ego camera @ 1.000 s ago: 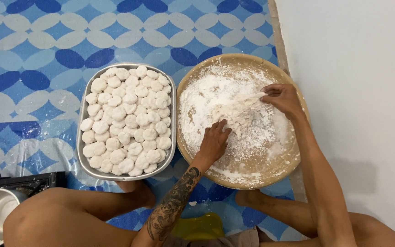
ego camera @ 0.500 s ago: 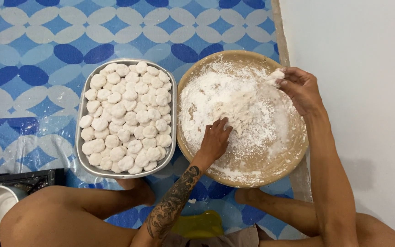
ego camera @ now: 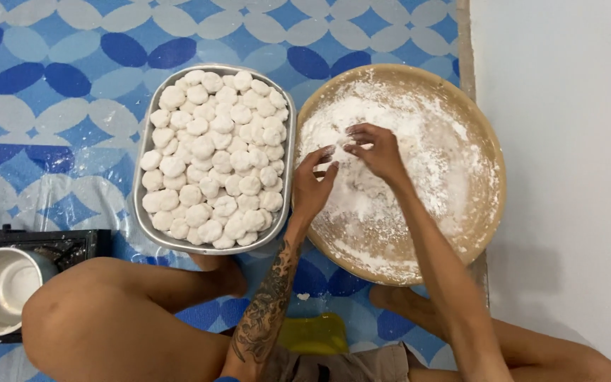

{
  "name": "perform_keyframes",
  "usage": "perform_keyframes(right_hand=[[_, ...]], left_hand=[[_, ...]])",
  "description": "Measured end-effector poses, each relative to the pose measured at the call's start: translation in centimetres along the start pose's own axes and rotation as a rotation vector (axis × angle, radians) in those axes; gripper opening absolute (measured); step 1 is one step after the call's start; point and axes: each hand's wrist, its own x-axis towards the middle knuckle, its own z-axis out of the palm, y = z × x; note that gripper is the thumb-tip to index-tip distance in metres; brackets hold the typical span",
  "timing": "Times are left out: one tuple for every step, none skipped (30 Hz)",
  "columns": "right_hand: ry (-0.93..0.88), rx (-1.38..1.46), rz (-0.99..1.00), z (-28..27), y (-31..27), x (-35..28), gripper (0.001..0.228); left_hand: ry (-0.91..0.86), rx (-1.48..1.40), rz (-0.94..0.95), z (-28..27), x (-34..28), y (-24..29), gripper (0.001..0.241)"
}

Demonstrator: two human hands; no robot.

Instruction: The person takes pieces of dough from a wooden bowl, rolls them into small balls by hand, and places them into a metal tray. They continue this process with occasional assistance from another person's hands.

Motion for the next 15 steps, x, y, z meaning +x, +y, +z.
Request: perform_keyframes(right_hand=[[-0.007, -0.001, -0.003, 0.7, 0.5, 0.4, 0.045], [0.033, -0.144, -0.029, 1.4, 0.9, 0.7, 0.040], [0.074, -0.288, -0.057, 2.1, 1.4, 1.1, 0.035], [0.066, -0.288, -0.056, 2.2, 1.8, 1.3, 0.035], [0.078, -0.307, -0.019, 2.2, 2.2, 1.6, 0.034], [0.089, -0.327, 0.017, 2.3, 2.6, 2.0, 0.033], [0.080, -0.327, 0.017, 2.6, 2.0, 2.0, 0.033], [0.062, -0.267, 0.021, 2.6, 1.3, 2.0, 0.032], [0.044, -0.207, 0.025, 2.6, 0.6, 2.1, 0.031], [0.036, -0.211, 0.027, 3.0, 0.3, 2.1, 0.031], [0.016, -0.173, 0.073, 3.3, 0.1, 2.0, 0.028], [-0.003, -0.133, 0.122, 3.7, -0.1, 1.8, 0.025], [-0.011, -0.135, 0.127, 4.0, 0.7, 1.9, 0.025], [0.027, -0.147, 0.081, 4.2, 1.4, 2.1, 0.025], [0.065, -0.159, 0.036, 4.3, 2.1, 2.3, 0.026]], left_hand=[[0.008, 0.000, 0.000, -0.5, 0.2, 0.2, 0.034], [0.042, 0.000, -0.042, -0.9, 0.5, 0.3, 0.034], [0.075, 0.001, -0.084, -1.4, 0.7, 0.4, 0.035], [0.081, 0.000, -0.089, -1.8, 0.7, 0.6, 0.035], [0.086, -0.019, -0.113, -2.1, 0.8, 0.7, 0.035], [0.093, -0.038, -0.136, -2.5, 0.9, 0.8, 0.034], [0.100, -0.039, -0.141, -2.7, 0.9, 0.7, 0.034], [0.099, -0.051, -0.153, -2.8, 1.0, 0.5, 0.035], [0.098, -0.064, -0.165, -2.9, 1.1, 0.3, 0.035], [0.105, -0.068, -0.171, -3.0, 1.2, 0.2, 0.035], [0.109, -0.079, -0.164, -3.0, 1.3, 0.1, 0.035], [0.113, -0.087, -0.160, -3.2, 1.3, 0.0, 0.034], [0.119, -0.089, -0.167, -3.3, 1.2, 0.2, 0.034], [0.125, -0.089, -0.164, -3.5, 1.3, 0.5, 0.034], [0.130, -0.089, -0.161, -3.6, 1.5, 0.9, 0.033]])
